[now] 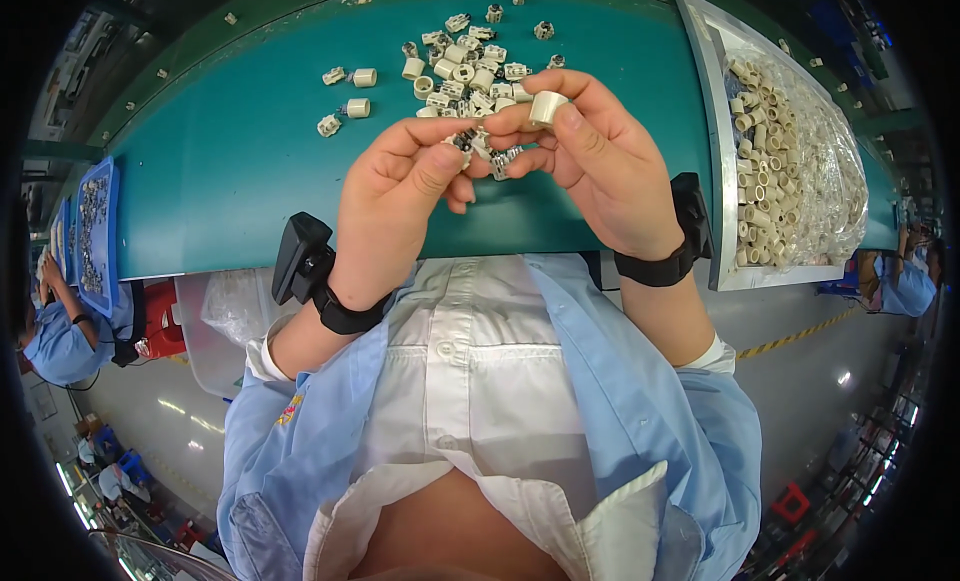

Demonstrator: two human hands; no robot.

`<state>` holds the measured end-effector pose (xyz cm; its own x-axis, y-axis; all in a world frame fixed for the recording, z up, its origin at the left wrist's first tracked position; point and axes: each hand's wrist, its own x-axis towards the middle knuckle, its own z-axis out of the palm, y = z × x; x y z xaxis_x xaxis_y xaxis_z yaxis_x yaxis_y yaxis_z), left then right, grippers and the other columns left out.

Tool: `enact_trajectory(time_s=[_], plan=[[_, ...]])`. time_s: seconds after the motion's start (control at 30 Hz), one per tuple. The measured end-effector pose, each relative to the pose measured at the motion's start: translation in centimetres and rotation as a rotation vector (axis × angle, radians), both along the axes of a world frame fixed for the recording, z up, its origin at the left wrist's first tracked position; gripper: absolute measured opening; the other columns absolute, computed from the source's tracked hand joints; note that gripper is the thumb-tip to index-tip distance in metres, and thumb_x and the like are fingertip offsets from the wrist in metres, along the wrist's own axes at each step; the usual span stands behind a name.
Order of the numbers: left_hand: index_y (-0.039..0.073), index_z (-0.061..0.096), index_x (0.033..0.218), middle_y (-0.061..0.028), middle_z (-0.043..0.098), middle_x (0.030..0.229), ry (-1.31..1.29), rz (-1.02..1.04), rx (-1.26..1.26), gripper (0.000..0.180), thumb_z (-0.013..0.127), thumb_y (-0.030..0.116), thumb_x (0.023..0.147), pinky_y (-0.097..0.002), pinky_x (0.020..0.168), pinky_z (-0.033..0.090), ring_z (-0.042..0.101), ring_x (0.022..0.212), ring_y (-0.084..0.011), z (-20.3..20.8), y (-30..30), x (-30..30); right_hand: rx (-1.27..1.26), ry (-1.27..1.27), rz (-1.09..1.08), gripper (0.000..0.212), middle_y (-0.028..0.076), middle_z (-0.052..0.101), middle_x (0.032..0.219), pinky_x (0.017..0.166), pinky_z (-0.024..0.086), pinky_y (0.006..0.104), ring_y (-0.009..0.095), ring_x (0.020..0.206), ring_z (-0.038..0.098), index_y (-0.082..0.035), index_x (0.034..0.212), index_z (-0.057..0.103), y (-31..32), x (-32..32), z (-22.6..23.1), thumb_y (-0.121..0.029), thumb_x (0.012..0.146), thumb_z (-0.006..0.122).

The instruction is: The person picks up a base and a cap by hand, fits them together, and places the assembled component onto a conveyor belt, repeating this process several times.

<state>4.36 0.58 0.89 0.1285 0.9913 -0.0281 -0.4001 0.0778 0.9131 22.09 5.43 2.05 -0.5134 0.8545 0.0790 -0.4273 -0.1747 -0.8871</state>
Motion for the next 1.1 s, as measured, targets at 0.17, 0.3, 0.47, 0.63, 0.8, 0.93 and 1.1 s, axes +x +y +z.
enact_trajectory(time_s=[0.17, 0.3, 0.47, 0.63, 0.8, 0.93, 1.1], plan=[[0.003, 0.052, 0.106, -0.0037, 0.061, 0.077, -0.023, -0.019, 0.033, 0.021, 0.052, 0.019, 0.091, -0.0182, 0.059, 0.041, 0.053, 0.066, -0.0065, 0.1, -0.3, -0.2, -0.044, 0.037, 0.085, 0.027, 0.009, 0.058, 0.086, 0.064, 0.044, 0.0245, 0.014, 0.076, 0.054, -0.004, 0.105, 0.046, -0.1, 0.3, -0.2, -0.029, 0.094, 0.044], [0.004, 0.051, 0.101, -0.0030, 0.060, 0.077, -0.005, 0.010, 0.060, 0.017, 0.054, 0.018, 0.090, -0.0180, 0.059, 0.041, 0.054, 0.067, -0.0060, -0.2, -0.2, 0.2, -0.071, 0.083, 0.023, 0.026, 0.004, 0.052, 0.077, 0.057, 0.039, 0.0229, 0.011, 0.065, 0.047, -0.005, 0.106, 0.047, -0.4, 0.0, -1.0, -0.027, 0.094, 0.046], [0.004, 0.051, 0.099, -0.0033, 0.060, 0.077, 0.018, 0.069, 0.124, 0.016, 0.054, 0.017, 0.090, -0.0176, 0.060, 0.041, 0.055, 0.069, -0.0063, -0.3, -0.6, 0.6, -0.013, -0.001, -0.046, 0.023, 0.008, 0.058, 0.090, 0.066, 0.044, 0.0242, 0.013, 0.075, 0.053, -0.002, 0.109, 0.048, -0.9, -0.4, -1.0, -0.018, 0.092, 0.049], [0.004, 0.051, 0.099, -0.0027, 0.059, 0.076, 0.011, 0.086, 0.102, 0.017, 0.052, 0.019, 0.091, -0.0174, 0.059, 0.041, 0.055, 0.068, -0.0059, -0.3, -0.7, 0.3, 0.138, -0.058, -0.065, 0.023, 0.012, 0.057, 0.106, 0.081, 0.046, 0.0280, 0.016, 0.091, 0.055, 0.001, 0.108, 0.049, -1.1, -0.7, -0.7, -0.003, 0.086, 0.054], [0.005, 0.051, 0.098, -0.0015, 0.057, 0.074, 0.037, 0.076, 0.090, 0.020, 0.046, 0.024, 0.094, -0.0167, 0.057, 0.038, 0.050, 0.064, -0.0046, -0.5, -0.5, 0.0, 0.314, -0.143, -0.069, 0.029, 0.015, 0.053, 0.112, 0.090, 0.044, 0.0311, 0.019, 0.104, 0.053, 0.003, 0.109, 0.049, -1.2, -0.6, -0.7, 0.007, 0.082, 0.055], [0.005, 0.051, 0.097, -0.0015, 0.057, 0.075, 0.011, 0.089, 0.099, 0.019, 0.047, 0.023, 0.094, -0.0167, 0.057, 0.037, 0.050, 0.066, -0.0048, -0.5, -0.3, 0.1, 0.438, -0.205, -0.080, 0.028, 0.017, 0.053, 0.113, 0.091, 0.043, 0.0311, 0.019, 0.105, 0.053, 0.005, 0.109, 0.049, -1.1, -0.6, -0.9, 0.008, 0.081, 0.054], [0.001, 0.050, 0.099, -0.0044, 0.058, 0.083, -0.033, 0.137, 0.123, 0.015, 0.057, 0.005, 0.086, -0.0202, 0.068, 0.045, 0.055, 0.078, -0.0093, -0.7, -0.4, 0.4, 0.374, -0.143, -0.117, 0.028, 0.016, 0.053, 0.114, 0.090, 0.043, 0.0313, 0.020, 0.105, 0.053, 0.004, 0.108, 0.050, -1.0, -0.5, -0.7, 0.008, 0.080, 0.056]])
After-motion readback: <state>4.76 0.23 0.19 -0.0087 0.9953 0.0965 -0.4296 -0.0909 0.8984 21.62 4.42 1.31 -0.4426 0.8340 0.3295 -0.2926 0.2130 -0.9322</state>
